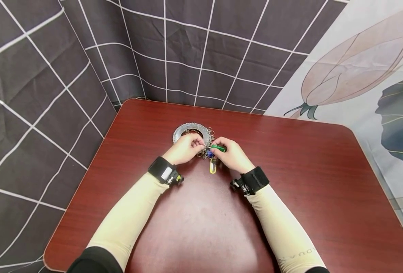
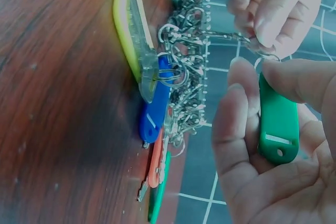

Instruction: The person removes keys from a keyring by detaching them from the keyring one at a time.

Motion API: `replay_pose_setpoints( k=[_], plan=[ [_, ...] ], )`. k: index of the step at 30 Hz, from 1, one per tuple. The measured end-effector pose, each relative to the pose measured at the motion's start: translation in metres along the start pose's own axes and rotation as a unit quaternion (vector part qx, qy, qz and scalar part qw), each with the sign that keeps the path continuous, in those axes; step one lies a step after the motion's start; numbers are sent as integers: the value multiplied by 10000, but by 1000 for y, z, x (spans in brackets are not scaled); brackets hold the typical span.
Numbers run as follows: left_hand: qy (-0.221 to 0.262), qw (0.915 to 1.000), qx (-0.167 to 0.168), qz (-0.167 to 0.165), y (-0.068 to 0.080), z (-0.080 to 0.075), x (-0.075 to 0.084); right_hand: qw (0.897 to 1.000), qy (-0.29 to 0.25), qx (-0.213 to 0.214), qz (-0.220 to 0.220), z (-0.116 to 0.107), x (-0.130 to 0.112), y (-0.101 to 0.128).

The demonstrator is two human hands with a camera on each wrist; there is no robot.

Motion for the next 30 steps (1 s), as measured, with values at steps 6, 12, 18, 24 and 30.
replay_pose_setpoints(
  k=[6,12,18,24,30],
  plan=[
    [88,10000,6,-42,5,0,2,9995,-298,-2,43,4,1,-1],
    [162,9999,31,-35,7,-1,1,9994,-332,87,-59,8,2,-2],
    [230,9997,63,-64,7,0,-5,9994,-225,241,-137,10,3,-3],
    [345,9993,93,-86,8,0,-8,9994,-260,215,-125,13,5,-3],
    [444,9989,142,-19,10,3,-9,9989,-393,243,6,16,7,-2]
  ],
)
Point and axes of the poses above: each hand's wrist, its own y-axis away from the middle knuckle, its own z-axis out of the palm, x = y × z, the point moved 4 cm from there along -y, towards the middle knuckle, and after that the axes turned 11 degrees about y, right-handed, at the moved point
